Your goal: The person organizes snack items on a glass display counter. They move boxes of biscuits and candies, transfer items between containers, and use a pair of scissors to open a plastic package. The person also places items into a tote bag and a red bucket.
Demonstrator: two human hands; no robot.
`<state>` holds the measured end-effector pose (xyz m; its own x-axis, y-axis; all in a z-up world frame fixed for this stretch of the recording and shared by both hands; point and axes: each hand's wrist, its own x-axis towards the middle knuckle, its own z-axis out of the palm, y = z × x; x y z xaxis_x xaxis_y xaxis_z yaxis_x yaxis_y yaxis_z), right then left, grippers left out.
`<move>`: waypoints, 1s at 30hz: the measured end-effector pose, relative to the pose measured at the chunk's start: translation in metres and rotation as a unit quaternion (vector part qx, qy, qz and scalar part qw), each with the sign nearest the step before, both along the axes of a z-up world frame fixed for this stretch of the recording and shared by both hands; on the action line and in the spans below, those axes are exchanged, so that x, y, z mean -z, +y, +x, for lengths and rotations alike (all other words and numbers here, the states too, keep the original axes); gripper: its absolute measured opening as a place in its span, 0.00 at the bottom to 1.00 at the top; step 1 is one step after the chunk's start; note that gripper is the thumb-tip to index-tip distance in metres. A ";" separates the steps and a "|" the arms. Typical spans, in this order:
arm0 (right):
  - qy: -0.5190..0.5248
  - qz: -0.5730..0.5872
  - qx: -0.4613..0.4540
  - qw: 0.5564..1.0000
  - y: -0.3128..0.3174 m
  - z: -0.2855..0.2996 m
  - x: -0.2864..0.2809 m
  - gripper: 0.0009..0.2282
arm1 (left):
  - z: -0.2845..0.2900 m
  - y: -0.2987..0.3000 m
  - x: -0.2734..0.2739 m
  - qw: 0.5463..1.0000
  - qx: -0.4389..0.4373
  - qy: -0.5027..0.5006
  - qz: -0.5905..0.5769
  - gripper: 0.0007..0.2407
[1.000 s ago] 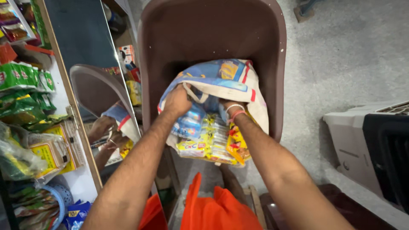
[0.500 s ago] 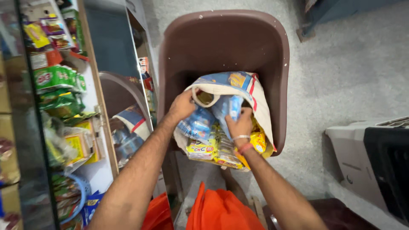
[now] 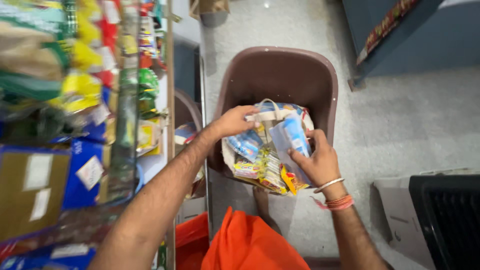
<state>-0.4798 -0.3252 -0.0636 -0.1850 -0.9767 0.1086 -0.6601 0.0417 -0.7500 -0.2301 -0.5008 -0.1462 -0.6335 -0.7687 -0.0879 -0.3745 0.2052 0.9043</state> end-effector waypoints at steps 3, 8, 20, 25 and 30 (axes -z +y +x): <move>0.052 -0.038 -0.136 0.989 0.010 0.019 -0.066 0.23 | 0.018 0.034 -0.072 0.998 0.050 0.036 -0.015 0.29; 0.090 -0.051 -0.258 0.961 0.022 0.061 -0.164 0.22 | 0.073 0.101 -0.198 0.991 0.109 0.066 0.027 0.30; 0.170 -0.170 -0.459 0.855 0.063 0.188 -0.288 0.21 | 0.215 0.294 -0.325 0.947 -0.163 -0.103 -0.258 0.24; 0.169 -0.219 -0.494 0.824 0.076 0.225 -0.305 0.22 | 0.250 0.396 -0.302 0.847 -0.356 -0.270 -0.289 0.22; 0.194 -0.185 -0.475 0.838 0.086 0.249 -0.303 0.24 | 0.233 0.455 -0.231 0.793 -0.436 -0.388 -0.173 0.16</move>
<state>-0.2310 -0.2393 0.2394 0.7772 -0.5486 0.3083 -0.4604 -0.8296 -0.3159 0.0025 -0.0458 0.0849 0.2942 -0.9481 0.1204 -0.9270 -0.2524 0.2775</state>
